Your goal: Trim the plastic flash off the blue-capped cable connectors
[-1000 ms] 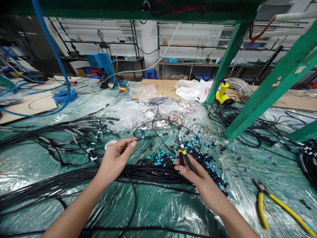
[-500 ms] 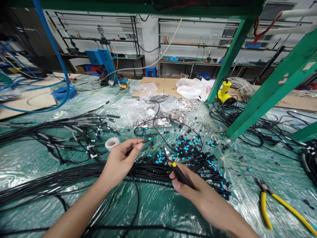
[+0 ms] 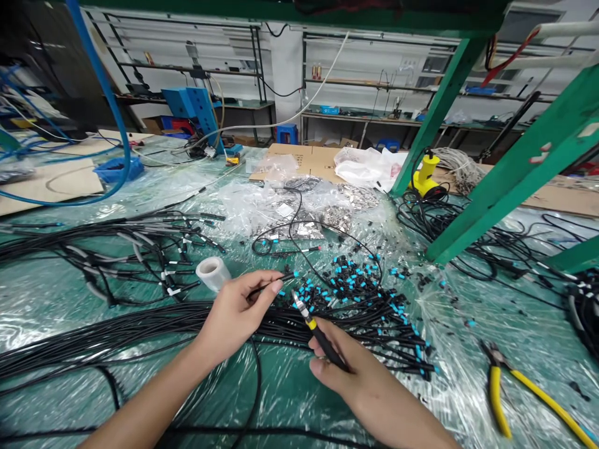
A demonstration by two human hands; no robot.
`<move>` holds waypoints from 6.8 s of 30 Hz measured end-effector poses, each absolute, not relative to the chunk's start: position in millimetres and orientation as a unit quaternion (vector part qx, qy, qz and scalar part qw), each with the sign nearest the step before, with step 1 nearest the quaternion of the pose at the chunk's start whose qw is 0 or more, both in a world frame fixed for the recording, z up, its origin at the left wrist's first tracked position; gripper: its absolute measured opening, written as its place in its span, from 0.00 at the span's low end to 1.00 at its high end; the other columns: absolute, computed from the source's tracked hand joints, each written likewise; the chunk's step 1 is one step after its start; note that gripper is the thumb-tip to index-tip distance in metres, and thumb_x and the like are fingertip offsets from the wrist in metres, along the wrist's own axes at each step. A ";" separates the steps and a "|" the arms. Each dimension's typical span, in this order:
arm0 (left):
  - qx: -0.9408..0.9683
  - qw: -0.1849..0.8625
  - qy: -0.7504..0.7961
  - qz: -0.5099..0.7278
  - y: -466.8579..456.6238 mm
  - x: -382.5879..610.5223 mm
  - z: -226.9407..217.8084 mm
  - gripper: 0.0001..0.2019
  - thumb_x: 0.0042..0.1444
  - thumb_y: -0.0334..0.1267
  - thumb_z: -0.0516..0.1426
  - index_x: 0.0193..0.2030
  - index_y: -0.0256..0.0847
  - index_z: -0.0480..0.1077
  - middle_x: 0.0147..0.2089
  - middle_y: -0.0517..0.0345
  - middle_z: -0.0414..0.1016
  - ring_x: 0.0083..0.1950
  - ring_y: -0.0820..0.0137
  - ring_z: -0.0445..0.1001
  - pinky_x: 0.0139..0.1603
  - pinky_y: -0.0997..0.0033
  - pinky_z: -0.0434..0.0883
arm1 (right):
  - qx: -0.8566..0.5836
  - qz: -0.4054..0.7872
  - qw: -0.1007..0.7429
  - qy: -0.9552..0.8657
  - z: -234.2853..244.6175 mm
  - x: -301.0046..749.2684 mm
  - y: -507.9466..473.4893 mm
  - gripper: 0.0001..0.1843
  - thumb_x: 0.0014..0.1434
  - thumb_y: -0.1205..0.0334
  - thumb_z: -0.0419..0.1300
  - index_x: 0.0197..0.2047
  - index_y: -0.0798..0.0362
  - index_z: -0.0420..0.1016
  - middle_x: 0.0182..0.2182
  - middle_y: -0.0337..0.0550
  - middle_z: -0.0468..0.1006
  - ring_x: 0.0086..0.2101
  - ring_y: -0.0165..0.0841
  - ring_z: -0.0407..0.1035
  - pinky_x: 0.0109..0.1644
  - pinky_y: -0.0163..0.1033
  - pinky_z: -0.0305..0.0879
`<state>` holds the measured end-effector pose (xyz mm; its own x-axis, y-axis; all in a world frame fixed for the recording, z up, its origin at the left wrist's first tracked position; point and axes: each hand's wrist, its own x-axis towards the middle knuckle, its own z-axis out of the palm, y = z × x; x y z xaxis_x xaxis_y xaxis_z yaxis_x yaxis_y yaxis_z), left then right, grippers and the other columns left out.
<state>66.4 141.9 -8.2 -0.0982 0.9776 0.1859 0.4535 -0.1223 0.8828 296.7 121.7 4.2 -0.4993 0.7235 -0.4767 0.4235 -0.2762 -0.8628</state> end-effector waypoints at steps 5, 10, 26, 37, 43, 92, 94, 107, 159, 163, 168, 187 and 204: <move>0.630 0.277 0.585 0.430 140.2 68.3 -7.3 0.14 0.60 0.46 0.54 0.41 0.41 0.76 0.37 0.56 0.80 0.34 0.72 0.74 0.33 0.75 0.68 | -0.503 0.618 0.121 -0.592 6.8 294.7 119.2 0.40 0.58 0.38 0.57 0.68 0.45 0.55 0.66 0.45 0.59 0.64 0.42 0.55 0.70 0.52 0.46; 0.652 0.249 0.587 0.410 138.6 69.5 -6.5 0.13 0.61 0.45 0.53 0.40 0.42 0.77 0.34 0.57 0.79 0.31 0.73 0.72 0.30 0.76 0.65 | -0.507 0.590 0.134 -0.614 11.9 297.4 121.0 0.39 0.57 0.39 0.58 0.68 0.45 0.57 0.63 0.44 0.64 0.63 0.43 0.56 0.70 0.52 0.47; 0.667 0.235 0.593 0.385 134.7 75.0 -4.1 0.13 0.59 0.44 0.53 0.41 0.44 0.77 0.23 0.62 0.71 0.24 0.76 0.63 0.24 0.76 0.59 | -0.513 0.573 0.122 -0.627 12.3 297.5 118.1 0.38 0.59 0.39 0.56 0.69 0.41 0.53 0.68 0.41 0.54 0.65 0.43 0.51 0.71 0.56 0.44; 0.679 0.222 0.580 0.391 133.5 75.0 -3.8 0.13 0.59 0.44 0.54 0.43 0.43 0.77 0.27 0.60 0.75 0.25 0.76 0.67 0.27 0.75 0.64 | -0.517 0.558 0.119 -0.638 7.1 299.0 116.7 0.38 0.59 0.38 0.55 0.69 0.37 0.50 0.69 0.35 0.48 0.67 0.41 0.47 0.72 0.54 0.41; 0.706 0.183 0.560 0.392 131.6 74.0 -5.0 0.12 0.61 0.43 0.53 0.45 0.46 0.77 0.30 0.60 0.75 0.27 0.76 0.70 0.28 0.76 0.65 | -0.521 0.542 0.131 -0.647 4.9 299.7 115.6 0.36 0.60 0.38 0.55 0.68 0.35 0.52 0.69 0.33 0.50 0.67 0.40 0.47 0.72 0.53 0.40; 0.716 0.135 0.551 0.408 128.9 76.9 -10.7 0.09 0.60 0.39 0.55 0.46 0.48 0.74 0.32 0.67 0.76 0.23 0.82 0.64 0.24 0.79 0.60 | -0.495 0.516 0.084 -0.694 15.3 292.6 116.1 0.43 0.54 0.60 0.51 0.72 0.51 0.42 0.70 0.42 0.42 0.69 0.35 0.35 0.73 0.50 0.31; 0.718 0.133 0.549 0.407 129.0 76.9 -10.7 0.09 0.60 0.39 0.55 0.46 0.48 0.74 0.31 0.67 0.75 0.23 0.82 0.64 0.24 0.79 0.60 | -0.497 0.514 0.089 -0.694 13.0 293.4 116.3 0.43 0.54 0.61 0.51 0.72 0.49 0.43 0.70 0.41 0.42 0.69 0.34 0.36 0.73 0.50 0.31; 0.716 0.129 0.562 0.394 130.5 77.3 -10.5 0.10 0.61 0.39 0.54 0.45 0.46 0.75 0.34 0.63 0.78 0.25 0.79 0.68 0.25 0.78 0.61 | -0.521 0.541 0.147 -0.644 -0.2 288.4 113.6 0.33 0.61 0.47 0.55 0.66 0.50 0.58 0.62 0.49 0.63 0.59 0.42 0.61 0.66 0.49 0.53; 0.726 0.145 0.623 0.254 142.0 74.4 -16.3 0.11 0.62 0.41 0.52 0.41 0.47 0.76 0.35 0.64 0.81 0.22 0.77 0.68 0.25 0.77 0.57 | -0.445 0.656 0.128 -0.596 -29.5 282.8 131.3 0.17 0.62 0.44 0.54 0.37 0.52 0.64 0.24 0.32 0.58 0.21 0.24 0.56 0.24 0.30 0.59; 0.718 0.147 0.632 0.252 142.5 74.1 -16.1 0.11 0.61 0.42 0.52 0.40 0.47 0.76 0.35 0.65 0.81 0.22 0.76 0.68 0.26 0.77 0.57 | -0.441 0.665 0.134 -0.588 -31.7 284.0 132.8 0.19 0.61 0.43 0.54 0.37 0.52 0.62 0.25 0.32 0.58 0.20 0.22 0.54 0.21 0.28 0.56; 0.694 0.172 0.643 0.277 145.1 73.2 -17.8 0.10 0.61 0.43 0.53 0.40 0.49 0.76 0.31 0.66 0.79 0.24 0.75 0.70 0.26 0.77 0.58 | -0.425 0.690 0.149 -0.566 -35.2 287.2 134.1 0.20 0.62 0.43 0.53 0.36 0.52 0.61 0.24 0.32 0.59 0.21 0.23 0.54 0.21 0.28 0.55; 0.512 0.424 0.492 0.562 151.5 72.9 -27.9 0.10 0.56 0.43 0.60 0.44 0.46 0.76 0.46 0.59 0.72 0.49 0.74 0.69 0.51 0.79 0.65 | -0.493 0.473 0.305 -0.664 -19.3 292.7 129.6 0.30 0.63 0.45 0.55 0.65 0.41 0.54 0.61 0.41 0.61 0.58 0.34 0.59 0.65 0.45 0.56; 0.562 0.405 0.462 0.554 139.7 85.6 -18.0 0.07 0.56 0.38 0.61 0.39 0.49 0.80 0.42 0.58 0.78 0.43 0.75 0.75 0.45 0.79 0.72 | -0.498 0.150 0.297 -0.801 -35.2 295.2 137.5 0.26 0.60 0.58 0.56 0.61 0.40 0.57 0.53 0.41 0.66 0.53 0.36 0.63 0.57 0.46 0.66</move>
<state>85.6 139.7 -18.0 -0.0394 0.9677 0.2490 0.0709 -0.2459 0.9667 295.2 137.5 -35.2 -0.3277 0.8863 0.3272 0.7081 0.4597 -0.5360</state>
